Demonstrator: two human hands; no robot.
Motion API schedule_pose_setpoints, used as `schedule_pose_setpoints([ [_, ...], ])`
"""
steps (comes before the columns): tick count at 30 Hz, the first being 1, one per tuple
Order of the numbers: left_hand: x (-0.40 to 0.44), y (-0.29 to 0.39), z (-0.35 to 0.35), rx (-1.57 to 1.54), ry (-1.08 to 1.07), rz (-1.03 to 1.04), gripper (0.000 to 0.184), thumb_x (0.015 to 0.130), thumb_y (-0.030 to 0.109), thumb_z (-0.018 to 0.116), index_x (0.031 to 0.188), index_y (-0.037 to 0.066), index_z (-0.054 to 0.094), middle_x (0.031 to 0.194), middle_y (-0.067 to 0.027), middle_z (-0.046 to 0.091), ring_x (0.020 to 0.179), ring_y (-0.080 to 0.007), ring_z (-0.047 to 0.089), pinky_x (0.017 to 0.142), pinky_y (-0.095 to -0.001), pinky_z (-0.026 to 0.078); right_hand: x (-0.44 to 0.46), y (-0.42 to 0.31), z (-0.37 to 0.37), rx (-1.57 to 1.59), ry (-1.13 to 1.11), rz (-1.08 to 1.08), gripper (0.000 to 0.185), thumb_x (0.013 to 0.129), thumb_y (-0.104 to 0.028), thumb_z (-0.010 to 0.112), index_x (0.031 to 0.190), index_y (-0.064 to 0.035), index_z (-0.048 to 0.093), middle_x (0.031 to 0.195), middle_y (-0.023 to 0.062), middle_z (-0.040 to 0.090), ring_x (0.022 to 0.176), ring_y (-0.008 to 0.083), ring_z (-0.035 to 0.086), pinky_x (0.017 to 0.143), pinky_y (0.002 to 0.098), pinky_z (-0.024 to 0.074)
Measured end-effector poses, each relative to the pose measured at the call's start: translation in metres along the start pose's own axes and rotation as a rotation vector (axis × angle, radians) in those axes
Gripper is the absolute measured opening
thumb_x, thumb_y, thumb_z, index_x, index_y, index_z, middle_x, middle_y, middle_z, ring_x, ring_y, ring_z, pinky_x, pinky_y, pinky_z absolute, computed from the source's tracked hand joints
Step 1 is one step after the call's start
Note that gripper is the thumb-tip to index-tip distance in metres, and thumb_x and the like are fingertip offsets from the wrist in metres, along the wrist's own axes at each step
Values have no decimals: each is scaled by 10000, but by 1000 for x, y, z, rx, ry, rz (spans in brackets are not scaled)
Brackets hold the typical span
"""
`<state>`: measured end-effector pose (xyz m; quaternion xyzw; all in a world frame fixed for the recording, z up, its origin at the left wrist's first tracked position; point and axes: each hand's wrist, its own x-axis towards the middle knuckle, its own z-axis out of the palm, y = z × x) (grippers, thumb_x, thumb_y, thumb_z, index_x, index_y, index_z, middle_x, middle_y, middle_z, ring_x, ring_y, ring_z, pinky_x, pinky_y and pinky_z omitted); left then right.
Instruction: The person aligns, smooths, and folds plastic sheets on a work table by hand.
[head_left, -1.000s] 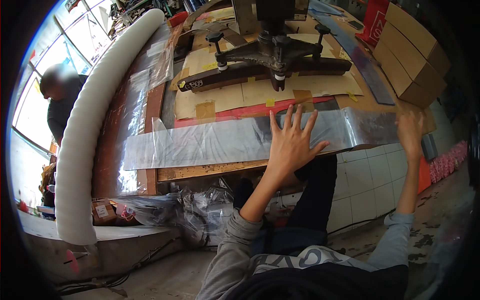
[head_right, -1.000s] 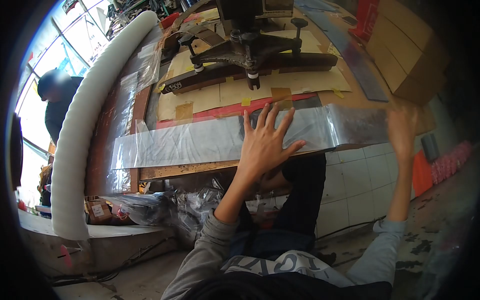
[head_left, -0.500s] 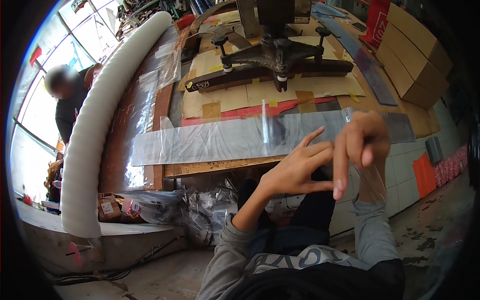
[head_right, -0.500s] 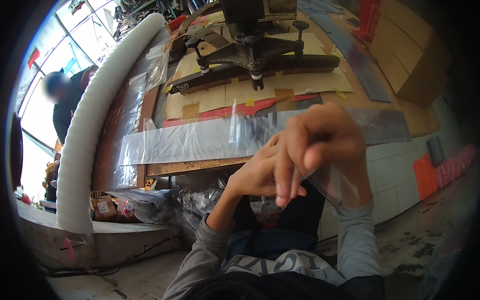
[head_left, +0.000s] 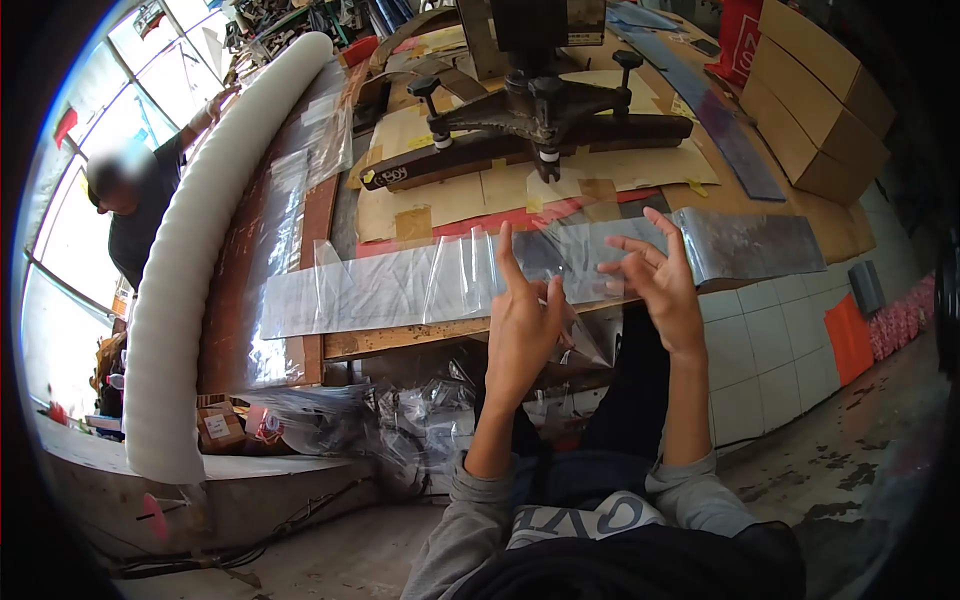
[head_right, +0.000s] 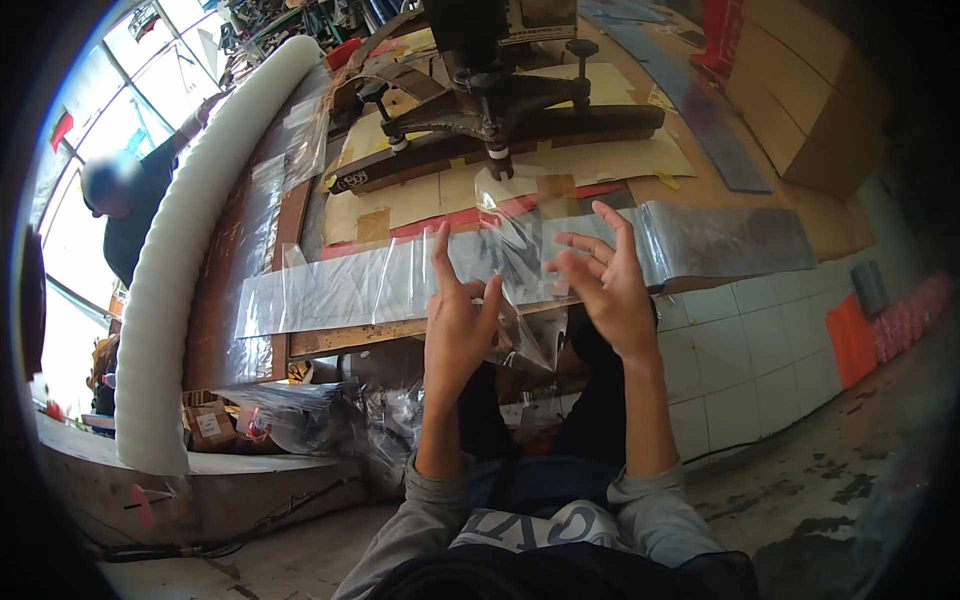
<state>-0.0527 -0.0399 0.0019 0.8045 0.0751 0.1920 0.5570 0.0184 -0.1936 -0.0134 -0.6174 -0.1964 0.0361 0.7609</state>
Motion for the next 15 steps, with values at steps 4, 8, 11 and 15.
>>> schedule_pose_setpoints([
  [4,-3,-4,5,20,-25,83,496,917,59,522,1362,20,308,633,-126,649,499,-203,640,472,-302,455,0,12,4,-297,90,93,343,885,-3,576,1210,12,467,928,126,647,638,122,650,497,223,500],
  [8,-11,3,1,-3,-110,35,345,909,55,546,1236,5,446,616,-115,628,520,-213,644,502,-309,473,5,7,4,-416,47,149,200,883,-28,586,1070,44,580,815,95,655,590,98,624,469,232,471],
  [11,-13,7,-1,-1,-111,46,308,888,66,592,1174,2,499,673,-118,632,579,-221,655,539,-319,489,15,12,4,-448,80,110,176,877,-36,589,1023,56,622,764,90,665,561,93,612,459,246,460],
  [15,-10,-7,-1,95,-96,267,343,839,74,651,1156,28,525,843,-128,639,762,-231,668,660,-345,506,44,21,-1,-524,56,81,213,868,-56,604,1045,57,637,737,116,678,555,111,623,483,258,475],
])
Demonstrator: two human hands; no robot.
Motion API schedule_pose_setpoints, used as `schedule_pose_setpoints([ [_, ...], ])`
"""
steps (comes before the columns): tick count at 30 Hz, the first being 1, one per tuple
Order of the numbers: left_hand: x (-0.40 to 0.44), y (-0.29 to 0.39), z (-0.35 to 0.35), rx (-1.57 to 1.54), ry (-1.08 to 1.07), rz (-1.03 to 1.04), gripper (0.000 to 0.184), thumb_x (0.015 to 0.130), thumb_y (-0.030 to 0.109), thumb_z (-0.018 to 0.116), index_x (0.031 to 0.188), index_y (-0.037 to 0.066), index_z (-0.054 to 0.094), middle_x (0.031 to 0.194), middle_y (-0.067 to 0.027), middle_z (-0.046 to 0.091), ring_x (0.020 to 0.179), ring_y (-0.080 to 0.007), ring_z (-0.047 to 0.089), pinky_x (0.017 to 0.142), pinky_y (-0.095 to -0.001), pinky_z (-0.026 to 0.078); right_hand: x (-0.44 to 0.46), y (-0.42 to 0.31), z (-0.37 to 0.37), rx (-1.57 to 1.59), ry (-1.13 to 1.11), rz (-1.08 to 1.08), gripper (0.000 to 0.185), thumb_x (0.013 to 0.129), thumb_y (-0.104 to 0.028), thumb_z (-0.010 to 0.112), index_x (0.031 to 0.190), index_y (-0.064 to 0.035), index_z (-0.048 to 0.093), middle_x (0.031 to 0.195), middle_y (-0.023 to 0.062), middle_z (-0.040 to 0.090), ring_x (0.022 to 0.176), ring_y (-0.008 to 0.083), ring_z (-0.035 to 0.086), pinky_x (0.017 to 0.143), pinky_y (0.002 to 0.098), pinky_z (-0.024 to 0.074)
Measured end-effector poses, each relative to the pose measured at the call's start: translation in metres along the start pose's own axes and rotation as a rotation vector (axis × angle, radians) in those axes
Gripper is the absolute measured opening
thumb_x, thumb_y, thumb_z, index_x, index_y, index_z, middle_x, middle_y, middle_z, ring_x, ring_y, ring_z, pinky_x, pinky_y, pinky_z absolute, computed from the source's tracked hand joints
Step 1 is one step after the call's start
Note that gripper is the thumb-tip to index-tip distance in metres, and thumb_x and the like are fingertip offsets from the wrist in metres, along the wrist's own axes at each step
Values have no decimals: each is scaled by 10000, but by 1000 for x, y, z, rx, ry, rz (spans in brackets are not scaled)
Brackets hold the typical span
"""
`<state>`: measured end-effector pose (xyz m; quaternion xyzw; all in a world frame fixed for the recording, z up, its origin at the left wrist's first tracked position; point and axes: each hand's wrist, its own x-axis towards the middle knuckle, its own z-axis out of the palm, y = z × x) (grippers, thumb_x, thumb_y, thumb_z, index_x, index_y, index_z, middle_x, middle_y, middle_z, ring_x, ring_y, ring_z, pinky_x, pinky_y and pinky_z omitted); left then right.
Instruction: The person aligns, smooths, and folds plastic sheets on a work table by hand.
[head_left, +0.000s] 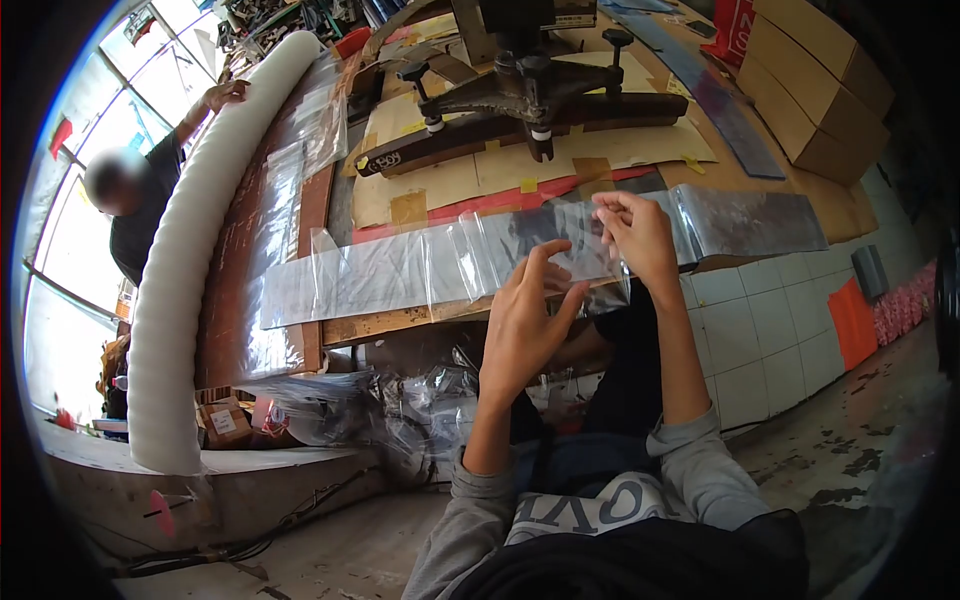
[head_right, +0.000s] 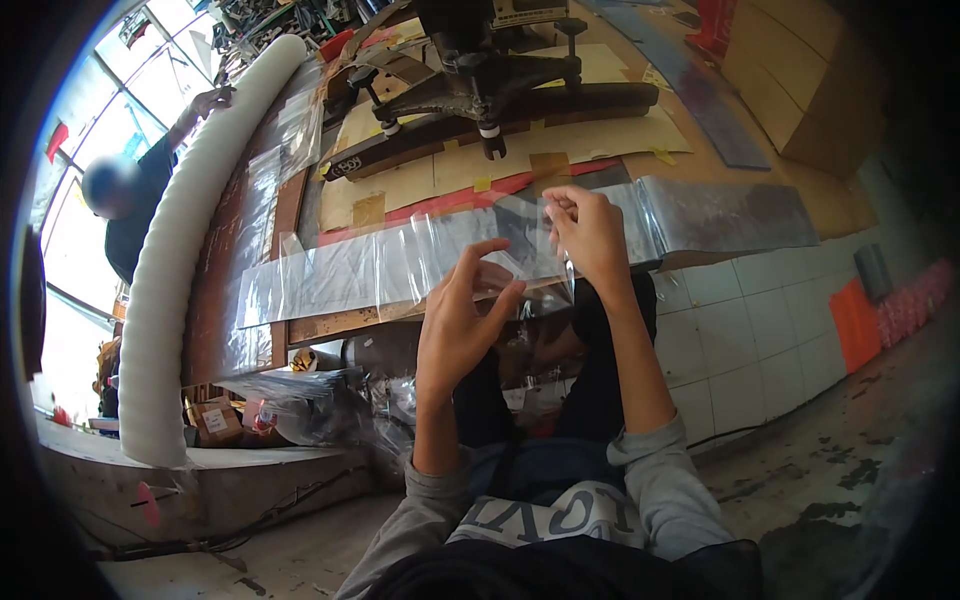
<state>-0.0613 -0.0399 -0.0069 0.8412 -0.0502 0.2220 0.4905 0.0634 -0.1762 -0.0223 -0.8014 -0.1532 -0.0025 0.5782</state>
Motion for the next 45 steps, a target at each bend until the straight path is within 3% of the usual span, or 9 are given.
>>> schedule_pose_setpoints([
  [3,8,-4,-5,164,-54,76,350,801,44,660,1133,45,546,919,-133,615,878,-264,646,762,-379,492,27,8,2,-31,-23,-47,215,862,-62,609,1037,57,649,721,121,676,549,118,627,491,259,483],
  [6,19,-11,-5,128,-42,115,329,785,16,646,1101,45,561,901,-134,609,878,-291,632,780,-404,481,50,20,2,-58,-56,-73,217,856,-60,612,1033,57,658,710,123,675,543,125,629,498,264,489],
  [10,29,-20,-3,110,-21,159,291,794,-20,601,1077,36,567,887,-154,605,845,-315,632,736,-407,487,64,22,3,-52,-58,-22,235,842,-71,625,1042,48,662,711,127,679,544,136,636,520,269,497],
  [13,33,-27,2,123,-25,80,271,816,-17,605,1084,27,604,960,-132,645,833,-224,664,738,-328,519,70,23,4,-125,-51,-58,253,829,-92,642,1048,33,665,732,143,684,575,161,655,564,283,511],
  [16,34,-23,5,13,-6,63,257,806,-24,589,1060,15,595,879,-161,603,792,-311,644,691,-391,498,79,26,5,-197,-19,-109,263,808,-110,667,1034,25,664,768,165,688,639,210,677,624,313,525],
  [21,38,-30,5,53,38,76,280,806,-17,596,1083,23,608,879,-169,600,776,-307,646,686,-385,502,88,27,15,-223,68,-115,231,749,-114,723,898,35,628,778,196,674,750,313,678,678,373,520],
  [34,38,-39,-3,197,43,53,281,843,49,599,1120,34,645,1002,-144,632,801,-226,679,678,-319,518,84,28,21,-311,117,-229,230,719,-112,746,825,45,615,777,201,663,757,327,671,692,372,515],
  [40,37,-39,-3,209,48,38,279,836,52,604,1109,25,655,985,-140,636,795,-224,677,677,-318,515,82,31,22,-320,130,-296,248,728,-115,738,879,57,640,797,203,670,774,323,675,717,361,521],
  [45,36,-38,-1,150,97,70,270,804,15,618,1071,-3,651,888,-168,602,742,-286,629,692,-375,490,81,29,21,-336,117,-311,232,724,-114,735,853,66,666,805,213,669,784,335,670,731,373,519],
])
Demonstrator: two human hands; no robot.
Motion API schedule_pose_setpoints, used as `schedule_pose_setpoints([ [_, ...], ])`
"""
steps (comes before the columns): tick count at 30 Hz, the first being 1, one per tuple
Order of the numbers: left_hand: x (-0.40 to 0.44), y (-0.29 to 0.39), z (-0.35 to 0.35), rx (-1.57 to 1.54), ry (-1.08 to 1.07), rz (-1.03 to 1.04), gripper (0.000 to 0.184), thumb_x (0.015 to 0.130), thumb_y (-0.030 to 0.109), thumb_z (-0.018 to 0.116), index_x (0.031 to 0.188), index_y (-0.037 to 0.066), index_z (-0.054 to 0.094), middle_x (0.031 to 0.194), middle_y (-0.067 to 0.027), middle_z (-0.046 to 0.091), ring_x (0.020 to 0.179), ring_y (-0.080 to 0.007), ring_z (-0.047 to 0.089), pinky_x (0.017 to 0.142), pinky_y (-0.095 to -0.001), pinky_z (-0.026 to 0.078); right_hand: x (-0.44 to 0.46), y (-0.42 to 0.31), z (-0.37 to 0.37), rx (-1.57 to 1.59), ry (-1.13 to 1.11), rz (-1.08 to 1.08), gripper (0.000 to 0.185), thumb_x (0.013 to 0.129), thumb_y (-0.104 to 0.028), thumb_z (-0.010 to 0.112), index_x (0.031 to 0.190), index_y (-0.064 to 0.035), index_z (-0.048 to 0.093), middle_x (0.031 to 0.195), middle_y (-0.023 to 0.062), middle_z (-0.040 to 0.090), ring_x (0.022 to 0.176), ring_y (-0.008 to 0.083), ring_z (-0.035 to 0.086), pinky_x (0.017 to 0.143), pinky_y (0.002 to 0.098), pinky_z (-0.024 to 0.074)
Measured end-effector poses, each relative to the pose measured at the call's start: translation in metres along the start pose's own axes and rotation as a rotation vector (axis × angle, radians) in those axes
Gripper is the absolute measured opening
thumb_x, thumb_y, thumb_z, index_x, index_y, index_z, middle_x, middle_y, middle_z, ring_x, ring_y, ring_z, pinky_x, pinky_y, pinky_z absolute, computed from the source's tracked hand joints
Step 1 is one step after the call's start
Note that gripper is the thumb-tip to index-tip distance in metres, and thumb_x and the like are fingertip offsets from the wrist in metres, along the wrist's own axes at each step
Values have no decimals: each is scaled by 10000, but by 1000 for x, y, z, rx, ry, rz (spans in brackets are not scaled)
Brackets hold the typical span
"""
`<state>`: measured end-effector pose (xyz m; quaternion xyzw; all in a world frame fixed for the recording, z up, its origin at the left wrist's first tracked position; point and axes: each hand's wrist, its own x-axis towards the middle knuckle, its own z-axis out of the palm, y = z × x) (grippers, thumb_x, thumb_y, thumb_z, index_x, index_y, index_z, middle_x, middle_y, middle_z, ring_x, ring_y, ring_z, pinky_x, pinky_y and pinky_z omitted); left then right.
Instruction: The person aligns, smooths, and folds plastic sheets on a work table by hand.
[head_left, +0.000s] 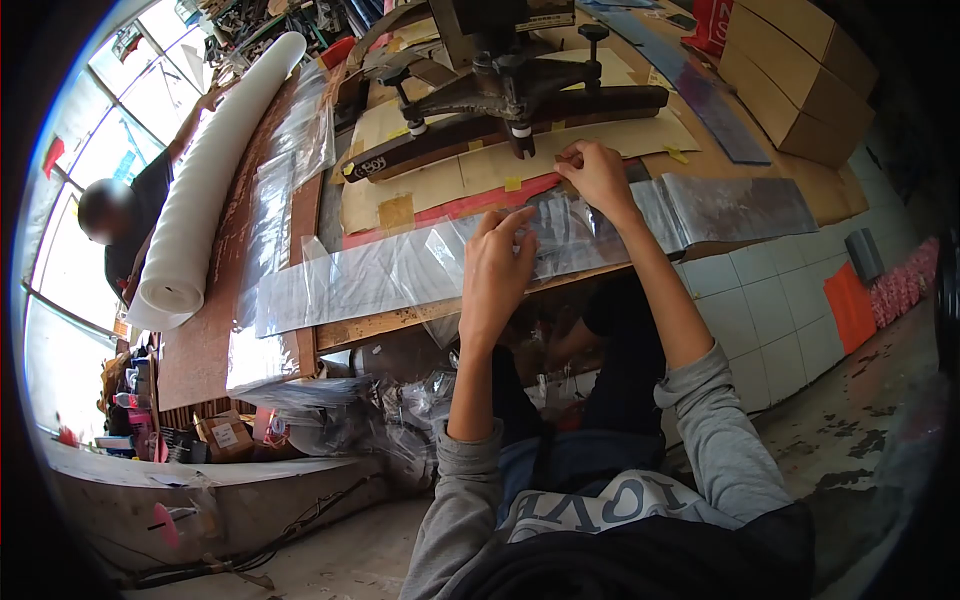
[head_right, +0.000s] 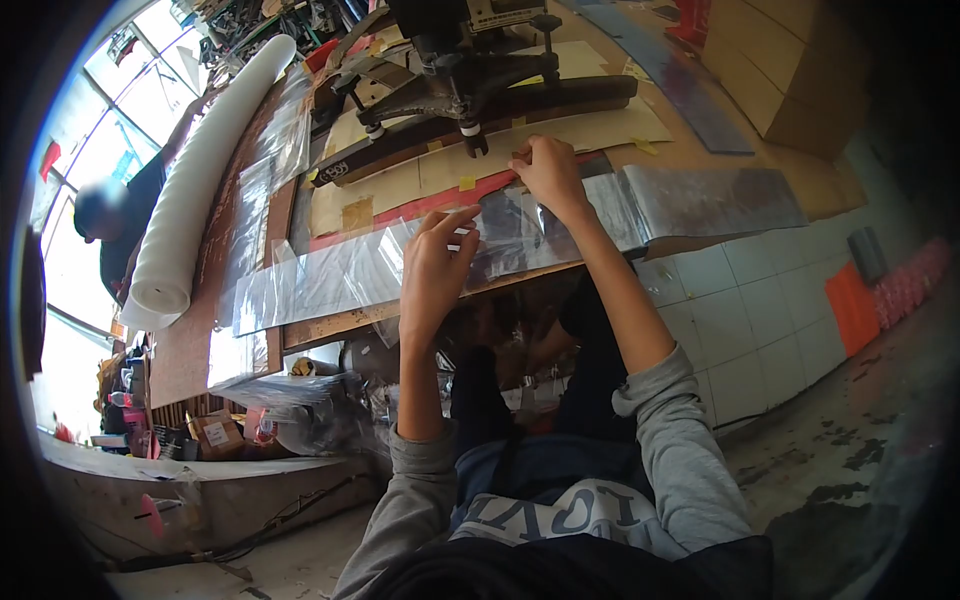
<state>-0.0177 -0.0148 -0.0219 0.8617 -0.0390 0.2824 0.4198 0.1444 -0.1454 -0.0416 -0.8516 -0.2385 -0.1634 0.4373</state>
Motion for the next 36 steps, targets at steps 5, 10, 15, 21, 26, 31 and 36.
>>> schedule_pose_setpoints([
  [5,0,-1,-2,-1,-13,-24,274,810,23,622,1081,-5,650,891,-170,609,747,-284,632,694,-374,492,0,2,2,12,-3,-11,226,709,-104,738,832,74,671,819,230,663,815,344,659,754,386,511],
  [10,-1,1,-4,19,-30,-46,276,806,28,630,1080,-5,653,882,-163,612,744,-282,630,693,-373,492,0,3,2,-42,-12,-39,256,716,-122,743,875,67,676,807,220,661,782,332,653,737,378,505],
  [15,-3,-1,-4,37,-38,-55,275,806,34,636,1078,-3,656,877,-157,613,735,-279,628,686,-371,492,0,3,2,-97,-21,-84,280,740,-152,746,938,39,691,740,173,664,690,280,655,665,352,501],
  [21,-3,3,-7,47,-58,-85,276,815,46,639,1086,-2,657,884,-156,616,735,-266,634,677,-361,493,-2,-9,-4,27,-86,0,167,726,-69,722,793,73,667,780,235,648,817,373,642,748,406,489],
  [26,-3,4,-9,52,-60,-92,278,819,50,639,1092,-1,656,896,-156,620,731,-262,637,670,-358,493,-2,-1,4,8,-14,-83,165,737,-73,717,802,71,670,768,235,647,788,365,644,732,395,490],
  [31,-2,2,-8,37,-65,-100,282,819,52,642,1096,3,655,899,-153,621,706,-258,634,663,-357,493,1,-6,1,8,-64,-33,154,746,-72,709,806,65,676,779,235,652,799,367,645,736,405,489],
  [36,1,2,-9,77,-104,-111,296,839,69,637,1131,30,656,958,-127,642,792,-202,679,667,-302,532,1,-6,3,16,-21,-51,133,749,-63,702,799,57,677,768,228,651,797,367,641,734,413,486],
])
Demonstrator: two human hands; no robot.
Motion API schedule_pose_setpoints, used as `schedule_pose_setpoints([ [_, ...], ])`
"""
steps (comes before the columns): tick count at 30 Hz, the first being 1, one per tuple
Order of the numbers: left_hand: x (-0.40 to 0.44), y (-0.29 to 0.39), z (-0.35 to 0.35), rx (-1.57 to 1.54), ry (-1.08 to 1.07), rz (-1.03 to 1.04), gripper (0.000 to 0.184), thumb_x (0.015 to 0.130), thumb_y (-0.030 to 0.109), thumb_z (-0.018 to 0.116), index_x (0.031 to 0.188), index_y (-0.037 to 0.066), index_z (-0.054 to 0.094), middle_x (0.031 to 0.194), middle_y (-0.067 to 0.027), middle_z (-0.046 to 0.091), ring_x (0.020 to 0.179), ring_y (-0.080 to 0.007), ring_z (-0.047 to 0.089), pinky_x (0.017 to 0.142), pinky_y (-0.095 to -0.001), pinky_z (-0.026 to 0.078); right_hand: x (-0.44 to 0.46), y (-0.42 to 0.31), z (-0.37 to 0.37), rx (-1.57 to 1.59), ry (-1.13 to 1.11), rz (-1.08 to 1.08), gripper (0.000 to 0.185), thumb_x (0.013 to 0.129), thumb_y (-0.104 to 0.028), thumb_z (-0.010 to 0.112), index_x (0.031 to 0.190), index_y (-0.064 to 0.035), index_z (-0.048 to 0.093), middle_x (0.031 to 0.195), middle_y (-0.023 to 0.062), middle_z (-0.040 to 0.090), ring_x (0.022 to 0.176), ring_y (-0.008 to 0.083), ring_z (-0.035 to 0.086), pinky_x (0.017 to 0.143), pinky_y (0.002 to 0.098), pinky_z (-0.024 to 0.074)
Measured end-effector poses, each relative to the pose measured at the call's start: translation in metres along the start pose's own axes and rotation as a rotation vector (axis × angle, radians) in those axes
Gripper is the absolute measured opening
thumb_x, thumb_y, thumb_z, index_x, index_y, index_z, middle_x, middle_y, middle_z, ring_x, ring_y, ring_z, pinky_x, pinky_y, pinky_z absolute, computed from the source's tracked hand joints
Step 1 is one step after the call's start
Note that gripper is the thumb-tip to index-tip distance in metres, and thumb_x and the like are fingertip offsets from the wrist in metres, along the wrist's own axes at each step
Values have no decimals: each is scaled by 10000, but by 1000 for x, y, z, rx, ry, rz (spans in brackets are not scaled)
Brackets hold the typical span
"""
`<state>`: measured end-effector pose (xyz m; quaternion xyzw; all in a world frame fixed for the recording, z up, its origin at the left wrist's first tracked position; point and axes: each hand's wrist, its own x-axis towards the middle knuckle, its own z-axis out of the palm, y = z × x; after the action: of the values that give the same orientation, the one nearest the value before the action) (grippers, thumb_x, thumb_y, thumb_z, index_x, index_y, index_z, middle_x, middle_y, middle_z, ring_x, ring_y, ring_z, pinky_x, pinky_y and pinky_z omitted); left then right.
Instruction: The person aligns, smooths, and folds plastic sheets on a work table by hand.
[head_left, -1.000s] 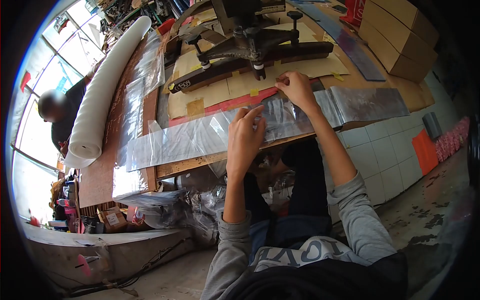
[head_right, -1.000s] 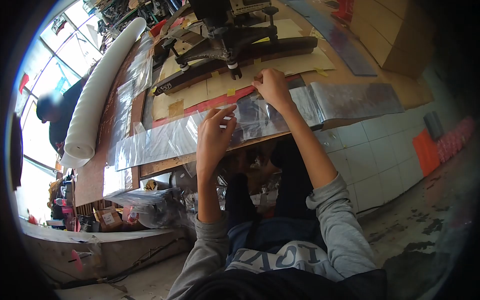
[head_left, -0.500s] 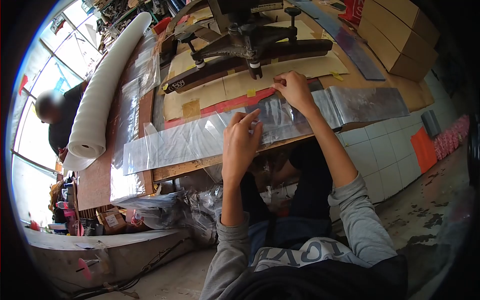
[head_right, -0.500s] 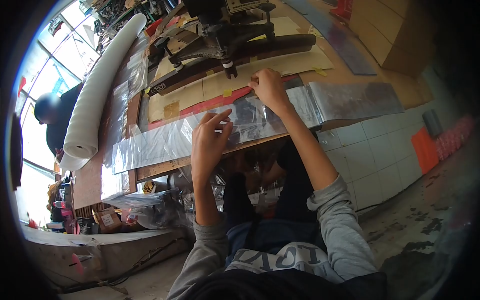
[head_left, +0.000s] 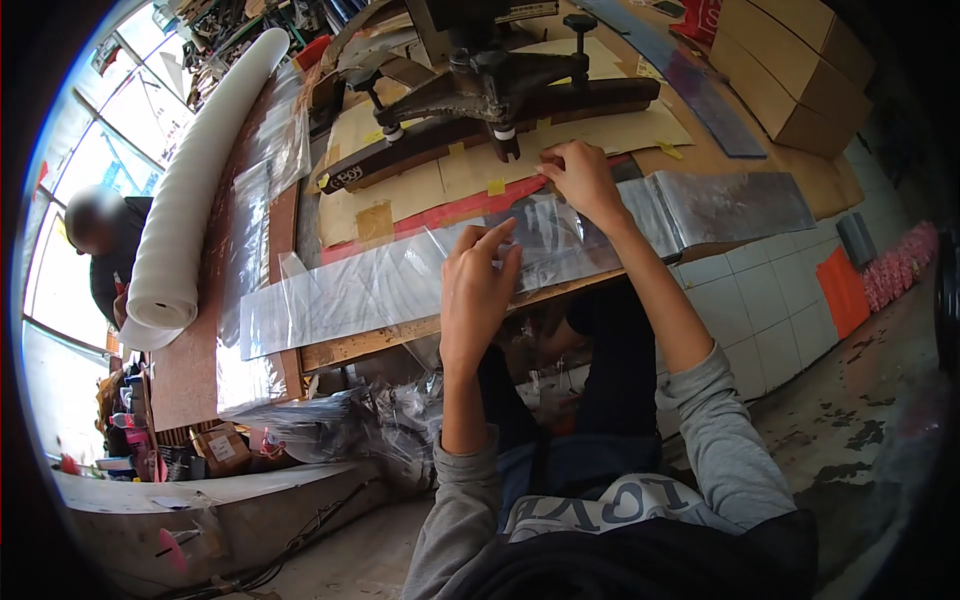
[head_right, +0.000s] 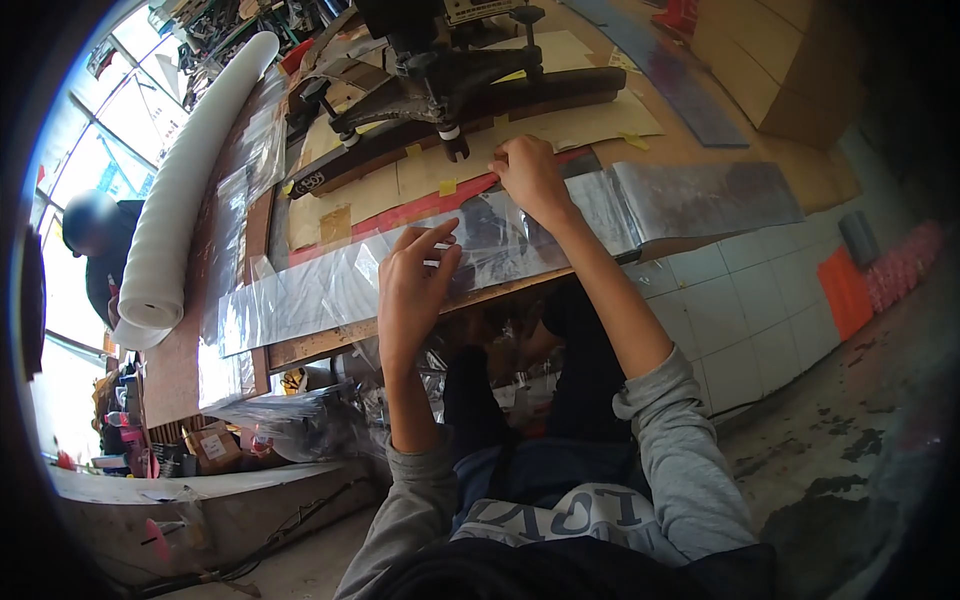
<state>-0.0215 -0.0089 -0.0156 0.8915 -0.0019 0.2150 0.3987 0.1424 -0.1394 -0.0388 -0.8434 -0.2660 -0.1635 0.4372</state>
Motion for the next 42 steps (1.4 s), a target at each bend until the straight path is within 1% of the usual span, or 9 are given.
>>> schedule_pose_setpoints([
  [9,3,-1,1,15,-12,1,299,835,72,644,1131,33,657,963,-125,643,797,-203,679,665,-303,526,-1,-6,-4,-24,-5,-2,136,756,-56,692,837,53,678,783,224,656,812,372,640,757,410,486],
  [12,4,-3,0,13,-17,4,300,833,73,647,1130,36,658,962,-124,644,799,-202,679,661,-302,522,-1,-1,-4,-73,-20,-7,217,787,-117,693,933,43,690,859,207,680,814,328,665,751,372,506],
  [15,3,-4,0,17,-18,3,302,832,77,647,1130,37,659,962,-123,646,802,-203,680,660,-303,521,-2,-3,-2,4,12,40,114,765,-40,677,834,52,677,809,212,666,830,362,646,775,399,490],
  [18,2,-3,0,14,-16,-4,303,832,83,647,1131,38,659,965,-123,646,806,-205,680,663,-306,522,-1,-6,-5,-19,-24,39,113,766,-35,674,836,54,677,819,213,668,836,360,647,780,398,491],
  [31,4,-6,0,30,-27,9,306,837,91,646,1137,34,654,966,-130,645,813,-215,681,673,-307,528,0,-1,-1,-25,0,39,117,762,-56,659,820,43,682,806,223,659,833,367,642,786,413,488],
  [34,2,-5,1,-39,14,28,294,813,63,656,1103,9,654,884,-150,618,732,-257,630,670,-352,494,1,1,0,-32,-4,17,118,763,-56,654,825,41,680,802,222,656,838,374,633,789,421,484],
  [37,1,-4,1,-45,6,-1,295,815,66,656,1103,7,653,878,-151,613,718,-259,623,667,-356,492,-1,2,1,-43,9,-27,105,765,-47,650,819,40,673,807,225,651,849,382,623,788,430,481],
  [40,1,-6,0,3,-27,-22,304,839,85,648,1140,41,654,966,-122,648,807,-204,678,682,-308,530,-2,4,4,-55,34,-61,87,770,-37,643,805,40,665,805,226,646,851,388,614,780,439,478],
  [42,1,-6,1,6,-26,-19,306,838,83,649,1141,41,654,963,-120,648,806,-203,678,682,-306,530,-1,8,6,-61,24,-67,79,775,-32,639,795,41,662,803,228,642,848,390,611,773,445,478],
])
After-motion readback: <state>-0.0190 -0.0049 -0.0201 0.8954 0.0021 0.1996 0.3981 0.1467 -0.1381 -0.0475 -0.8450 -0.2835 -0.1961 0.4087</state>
